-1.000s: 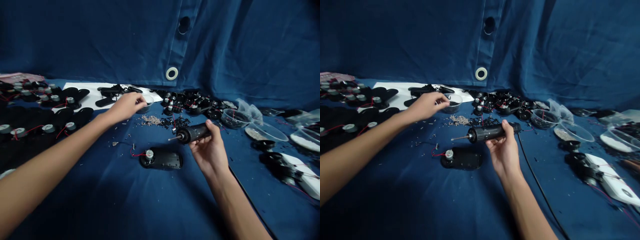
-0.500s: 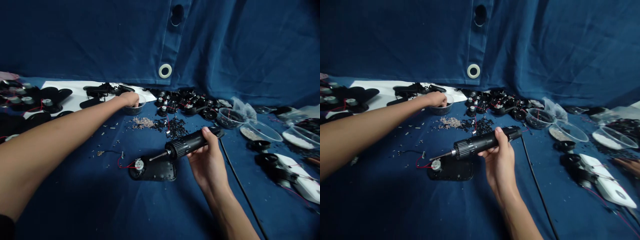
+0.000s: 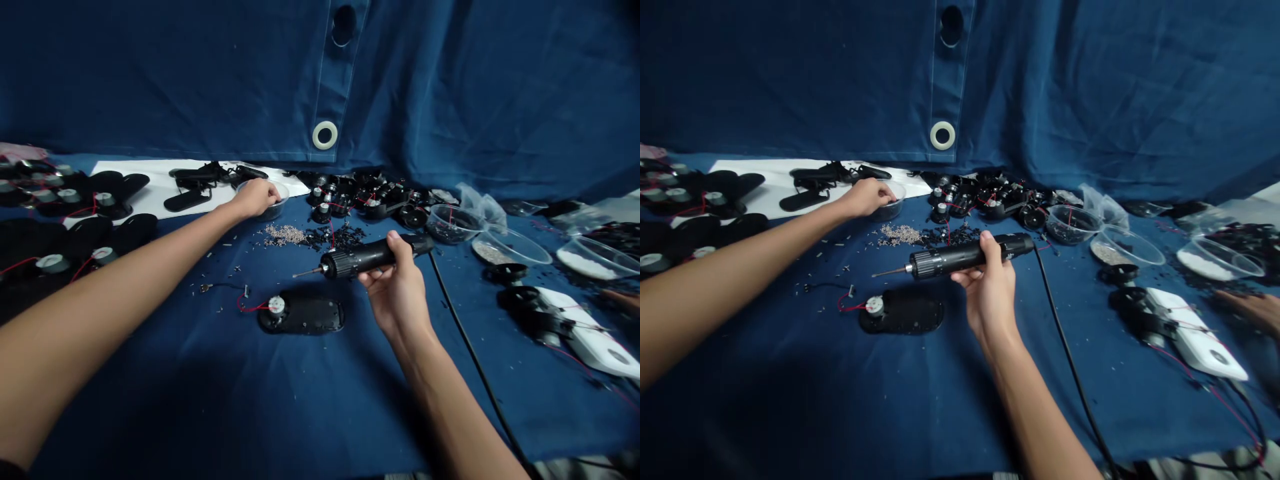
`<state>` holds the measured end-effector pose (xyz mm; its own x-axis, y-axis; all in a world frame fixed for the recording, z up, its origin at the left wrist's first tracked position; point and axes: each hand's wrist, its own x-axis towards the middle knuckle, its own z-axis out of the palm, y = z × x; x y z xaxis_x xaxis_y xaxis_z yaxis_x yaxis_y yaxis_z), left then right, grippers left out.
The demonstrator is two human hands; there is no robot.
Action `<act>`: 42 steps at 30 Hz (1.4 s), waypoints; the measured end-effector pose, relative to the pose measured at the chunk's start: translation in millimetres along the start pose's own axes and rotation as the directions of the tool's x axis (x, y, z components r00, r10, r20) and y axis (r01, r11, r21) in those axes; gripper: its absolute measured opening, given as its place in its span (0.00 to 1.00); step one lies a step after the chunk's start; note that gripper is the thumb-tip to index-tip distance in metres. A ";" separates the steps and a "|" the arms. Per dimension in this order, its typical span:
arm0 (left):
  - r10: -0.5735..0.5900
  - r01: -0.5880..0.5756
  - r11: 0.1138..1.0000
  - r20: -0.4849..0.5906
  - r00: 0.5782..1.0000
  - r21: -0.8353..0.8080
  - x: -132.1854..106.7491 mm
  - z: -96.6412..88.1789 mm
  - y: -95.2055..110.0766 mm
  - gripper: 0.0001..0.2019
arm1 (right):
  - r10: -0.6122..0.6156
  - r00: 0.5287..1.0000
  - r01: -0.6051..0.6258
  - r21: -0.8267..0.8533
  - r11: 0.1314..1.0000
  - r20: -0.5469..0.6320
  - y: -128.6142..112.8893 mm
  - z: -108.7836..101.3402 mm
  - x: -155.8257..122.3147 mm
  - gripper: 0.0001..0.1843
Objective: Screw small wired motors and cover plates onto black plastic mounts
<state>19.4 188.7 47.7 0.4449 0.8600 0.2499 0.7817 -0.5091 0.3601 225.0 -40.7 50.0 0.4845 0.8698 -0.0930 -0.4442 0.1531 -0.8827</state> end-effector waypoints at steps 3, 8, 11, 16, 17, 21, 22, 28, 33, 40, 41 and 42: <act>0.001 -0.006 0.999 -0.097 0.995 -0.049 -37.9 -6.9 21.8 0.14 | -0.026 1.000 0.026 -0.019 0.999 -0.003 4.4 -4.4 6.1 0.19; 0.060 -0.156 0.967 -0.410 0.910 -0.203 -116.9 -23.9 65.0 0.09 | -0.019 0.998 0.017 -0.041 0.999 -0.058 10.1 -10.2 15.6 0.19; -0.090 -0.092 0.917 -0.428 0.899 -0.388 -154.0 -18.8 91.2 0.07 | 0.000 0.998 -0.002 -0.026 1.000 -0.069 11.7 -11.6 18.3 0.19; -0.199 -0.129 0.728 -0.387 0.900 -0.674 -181.4 5.6 120.1 0.07 | -0.032 0.996 0.031 -0.020 0.999 -0.086 12.8 -10.0 17.2 0.18; -0.194 -0.148 0.709 -0.393 0.899 -0.690 -183.0 8.5 122.5 0.06 | -0.040 0.996 0.038 -0.022 0.999 -0.085 12.9 -9.5 16.5 0.18; -0.156 -0.180 0.710 -0.402 0.902 -0.681 -184.4 12.3 123.7 0.04 | -0.035 0.997 0.032 -0.040 0.999 -0.075 13.6 -8.1 14.9 0.18; -0.151 -0.183 0.719 -0.408 0.901 -0.671 -184.3 12.6 122.9 0.03 | -0.029 0.997 0.026 -0.044 0.999 -0.073 13.8 -8.0 14.8 0.18; -0.147 -0.188 0.738 -0.427 0.892 -0.648 -183.7 16.0 119.1 0.03 | 0.009 0.997 -0.012 -0.041 0.999 -0.082 14.8 -7.3 14.6 0.17; -0.140 -0.206 0.764 -0.470 0.872 -0.611 -184.7 16.4 121.2 0.05 | 0.040 0.997 -0.043 -0.041 0.998 -0.073 16.4 -5.4 12.1 0.17; -0.102 -0.234 0.803 -0.513 0.852 -0.548 -186.4 15.8 120.2 0.04 | 0.015 0.998 -0.018 -0.062 0.998 -0.056 17.6 -5.3 11.8 0.18; -0.101 -0.238 0.798 -0.511 0.854 -0.554 -186.3 15.7 120.1 0.04 | 0.016 0.998 -0.020 -0.060 0.998 -0.059 17.4 -5.3 11.7 0.18; -0.099 -0.239 0.794 -0.506 0.857 -0.560 -186.3 15.6 120.3 0.04 | 0.020 0.998 -0.023 -0.059 0.998 -0.060 17.3 -5.2 11.5 0.18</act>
<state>37.3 -32.2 30.5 0.0825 0.7694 0.6334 0.2696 -0.6291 0.7290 226.9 -30.5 31.3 0.5201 0.8429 -0.1381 -0.4105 0.1049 -0.9058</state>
